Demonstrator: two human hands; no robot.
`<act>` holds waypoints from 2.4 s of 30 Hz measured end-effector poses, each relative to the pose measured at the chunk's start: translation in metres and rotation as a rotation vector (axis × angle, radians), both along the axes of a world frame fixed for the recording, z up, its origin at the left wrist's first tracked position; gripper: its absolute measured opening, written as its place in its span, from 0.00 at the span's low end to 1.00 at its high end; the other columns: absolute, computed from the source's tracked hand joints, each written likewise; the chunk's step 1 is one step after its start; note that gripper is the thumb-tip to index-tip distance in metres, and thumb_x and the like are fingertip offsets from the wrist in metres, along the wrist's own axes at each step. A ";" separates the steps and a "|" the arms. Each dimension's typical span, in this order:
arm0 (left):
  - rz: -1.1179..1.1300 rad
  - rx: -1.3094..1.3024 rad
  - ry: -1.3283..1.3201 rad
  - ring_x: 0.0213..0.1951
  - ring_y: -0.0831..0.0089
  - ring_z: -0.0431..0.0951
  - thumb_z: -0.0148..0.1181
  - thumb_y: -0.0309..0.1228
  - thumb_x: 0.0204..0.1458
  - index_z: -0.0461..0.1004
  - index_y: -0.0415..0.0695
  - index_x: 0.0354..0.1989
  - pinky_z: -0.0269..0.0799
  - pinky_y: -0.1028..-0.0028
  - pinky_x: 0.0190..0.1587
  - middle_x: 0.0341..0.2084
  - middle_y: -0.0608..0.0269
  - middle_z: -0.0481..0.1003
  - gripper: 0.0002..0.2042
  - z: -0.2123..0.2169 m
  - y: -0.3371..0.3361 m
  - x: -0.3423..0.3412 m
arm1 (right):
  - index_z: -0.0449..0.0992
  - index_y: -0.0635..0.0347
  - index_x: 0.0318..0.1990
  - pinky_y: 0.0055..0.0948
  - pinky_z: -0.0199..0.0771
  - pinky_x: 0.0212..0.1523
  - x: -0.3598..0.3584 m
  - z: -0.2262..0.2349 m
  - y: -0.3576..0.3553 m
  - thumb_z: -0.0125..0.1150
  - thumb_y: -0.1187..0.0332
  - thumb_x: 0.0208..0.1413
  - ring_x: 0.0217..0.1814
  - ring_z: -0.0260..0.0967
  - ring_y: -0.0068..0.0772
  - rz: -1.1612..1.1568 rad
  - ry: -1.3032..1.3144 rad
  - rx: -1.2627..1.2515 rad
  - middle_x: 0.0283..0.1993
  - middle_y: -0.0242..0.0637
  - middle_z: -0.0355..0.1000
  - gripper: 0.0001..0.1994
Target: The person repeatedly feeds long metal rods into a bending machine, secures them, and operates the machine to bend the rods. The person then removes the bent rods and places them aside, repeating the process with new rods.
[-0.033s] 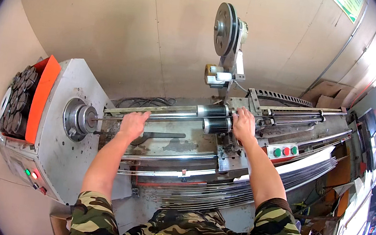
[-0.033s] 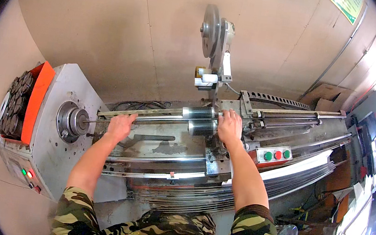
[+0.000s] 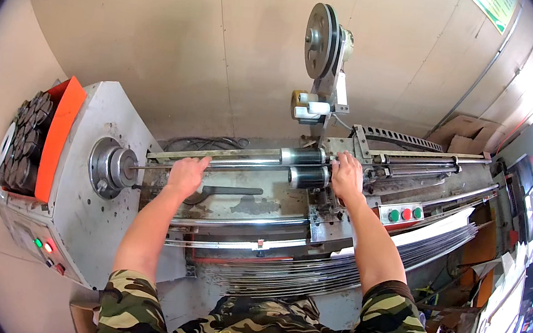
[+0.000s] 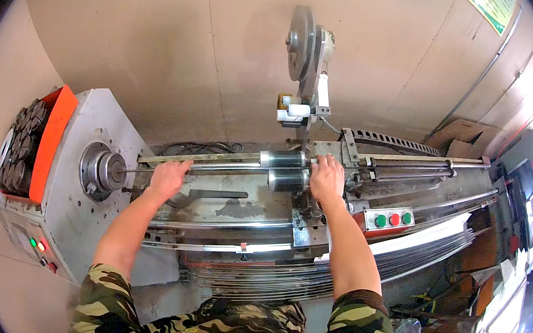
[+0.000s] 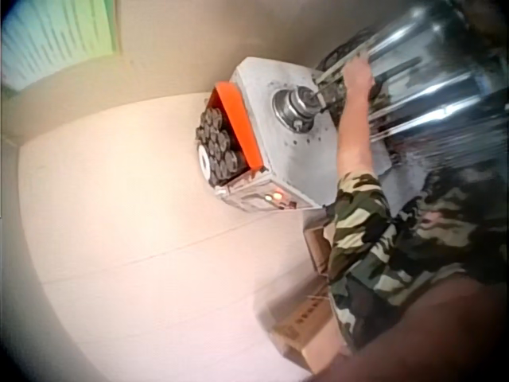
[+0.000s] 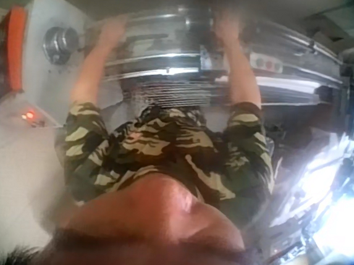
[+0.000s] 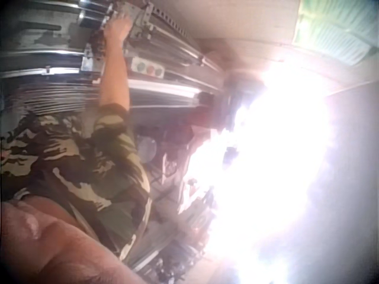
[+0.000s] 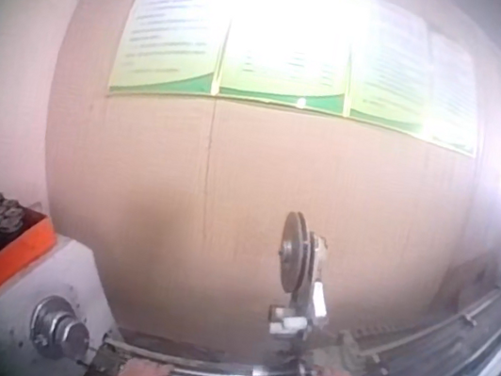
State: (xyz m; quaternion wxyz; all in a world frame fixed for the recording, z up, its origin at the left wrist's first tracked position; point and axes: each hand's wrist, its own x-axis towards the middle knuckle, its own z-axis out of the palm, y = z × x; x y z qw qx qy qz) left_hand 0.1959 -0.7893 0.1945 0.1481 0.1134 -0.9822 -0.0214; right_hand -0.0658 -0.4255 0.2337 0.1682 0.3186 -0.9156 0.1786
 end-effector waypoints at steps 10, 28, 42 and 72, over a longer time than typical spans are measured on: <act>0.090 -0.034 -0.058 0.41 0.55 0.79 0.51 0.25 0.53 0.73 0.50 0.54 0.74 0.56 0.44 0.34 0.55 0.79 0.19 -0.012 -0.021 0.017 | 0.72 0.61 0.56 0.47 0.60 0.67 0.000 0.000 0.000 0.52 0.62 0.63 0.65 0.64 0.54 0.020 -0.036 -0.007 0.62 0.53 0.69 0.17; 0.158 0.015 -0.153 0.41 0.50 0.79 0.54 0.26 0.55 0.73 0.50 0.55 0.73 0.53 0.47 0.34 0.48 0.79 0.18 -0.009 0.087 -0.083 | 0.69 0.66 0.58 0.48 0.54 0.70 0.001 -0.013 -0.003 0.49 0.69 0.59 0.68 0.60 0.54 0.127 -0.099 -0.186 0.64 0.57 0.65 0.20; 0.048 -0.008 -0.137 0.36 0.46 0.79 0.51 0.26 0.52 0.71 0.41 0.37 0.73 0.50 0.39 0.27 0.47 0.77 0.06 0.000 0.142 -0.131 | 0.68 0.66 0.57 0.47 0.54 0.70 -0.002 -0.014 0.000 0.52 0.69 0.58 0.69 0.59 0.54 0.146 -0.148 -0.235 0.64 0.57 0.65 0.20; -0.006 -0.009 -0.005 0.37 0.58 0.80 0.53 0.26 0.51 0.72 0.45 0.47 0.76 0.58 0.37 0.30 0.56 0.79 0.14 -0.032 0.145 -0.141 | 0.70 0.62 0.57 0.46 0.62 0.63 -0.020 -0.030 0.003 0.55 0.65 0.60 0.61 0.67 0.51 0.075 -0.108 -0.029 0.58 0.49 0.72 0.20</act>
